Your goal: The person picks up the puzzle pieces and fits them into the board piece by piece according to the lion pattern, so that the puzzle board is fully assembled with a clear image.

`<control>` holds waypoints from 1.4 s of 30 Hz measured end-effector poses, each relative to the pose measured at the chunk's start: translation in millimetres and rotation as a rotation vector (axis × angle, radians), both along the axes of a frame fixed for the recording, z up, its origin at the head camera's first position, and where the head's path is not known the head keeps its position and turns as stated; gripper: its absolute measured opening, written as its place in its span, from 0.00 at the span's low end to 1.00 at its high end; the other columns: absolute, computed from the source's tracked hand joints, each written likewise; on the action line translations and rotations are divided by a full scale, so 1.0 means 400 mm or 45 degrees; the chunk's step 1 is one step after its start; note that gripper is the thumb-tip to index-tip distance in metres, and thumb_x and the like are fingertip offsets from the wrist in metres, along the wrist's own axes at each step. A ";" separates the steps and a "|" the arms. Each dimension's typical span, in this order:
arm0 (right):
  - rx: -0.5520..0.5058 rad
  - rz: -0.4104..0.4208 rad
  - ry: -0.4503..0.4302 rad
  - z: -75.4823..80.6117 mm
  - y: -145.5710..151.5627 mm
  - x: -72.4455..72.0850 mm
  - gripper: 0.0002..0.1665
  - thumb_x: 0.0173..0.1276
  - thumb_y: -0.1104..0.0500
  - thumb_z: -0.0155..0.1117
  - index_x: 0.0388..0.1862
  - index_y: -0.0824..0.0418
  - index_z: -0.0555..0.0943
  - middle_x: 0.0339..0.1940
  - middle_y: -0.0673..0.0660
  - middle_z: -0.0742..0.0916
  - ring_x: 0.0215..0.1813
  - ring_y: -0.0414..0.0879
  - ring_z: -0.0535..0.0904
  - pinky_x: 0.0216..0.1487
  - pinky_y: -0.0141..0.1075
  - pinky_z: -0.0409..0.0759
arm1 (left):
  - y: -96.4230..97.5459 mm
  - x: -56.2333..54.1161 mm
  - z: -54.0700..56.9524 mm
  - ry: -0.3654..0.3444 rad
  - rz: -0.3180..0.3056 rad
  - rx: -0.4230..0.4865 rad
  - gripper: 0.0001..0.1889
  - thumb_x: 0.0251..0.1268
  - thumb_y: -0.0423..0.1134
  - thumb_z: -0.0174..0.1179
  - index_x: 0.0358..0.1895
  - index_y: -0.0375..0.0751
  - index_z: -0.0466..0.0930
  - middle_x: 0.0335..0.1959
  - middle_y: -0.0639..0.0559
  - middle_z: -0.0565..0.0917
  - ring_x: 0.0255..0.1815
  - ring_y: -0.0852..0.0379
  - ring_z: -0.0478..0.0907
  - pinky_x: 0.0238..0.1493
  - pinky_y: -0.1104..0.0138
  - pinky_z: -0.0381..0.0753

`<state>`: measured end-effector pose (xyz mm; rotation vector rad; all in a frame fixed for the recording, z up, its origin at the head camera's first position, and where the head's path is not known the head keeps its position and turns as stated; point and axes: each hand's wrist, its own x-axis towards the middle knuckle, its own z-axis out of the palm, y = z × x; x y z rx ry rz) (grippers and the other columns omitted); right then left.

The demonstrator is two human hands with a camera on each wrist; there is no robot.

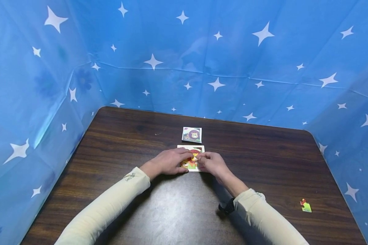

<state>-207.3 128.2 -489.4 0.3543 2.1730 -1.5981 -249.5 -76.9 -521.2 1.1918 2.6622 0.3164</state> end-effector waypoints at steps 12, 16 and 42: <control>0.011 -0.013 -0.016 -0.005 0.011 0.000 0.16 0.79 0.61 0.54 0.57 0.67 0.82 0.54 0.66 0.87 0.51 0.51 0.87 0.54 0.42 0.86 | 0.003 0.002 0.000 0.056 -0.094 0.041 0.20 0.72 0.55 0.61 0.63 0.60 0.79 0.73 0.49 0.73 0.75 0.50 0.69 0.69 0.52 0.75; -0.009 -0.024 -0.020 -0.009 0.015 -0.001 0.16 0.79 0.62 0.53 0.56 0.68 0.82 0.54 0.66 0.87 0.50 0.50 0.87 0.54 0.42 0.86 | 0.003 0.001 0.001 0.071 -0.107 0.053 0.20 0.72 0.55 0.61 0.63 0.59 0.81 0.73 0.47 0.73 0.75 0.48 0.70 0.68 0.52 0.76; -0.247 -0.125 -0.014 0.040 0.294 0.013 0.27 0.85 0.54 0.42 0.75 0.66 0.67 0.65 0.63 0.80 0.53 0.45 0.85 0.58 0.38 0.85 | -0.010 -0.004 0.001 0.050 -0.113 0.003 0.21 0.72 0.57 0.60 0.65 0.63 0.80 0.75 0.46 0.72 0.77 0.48 0.67 0.74 0.54 0.69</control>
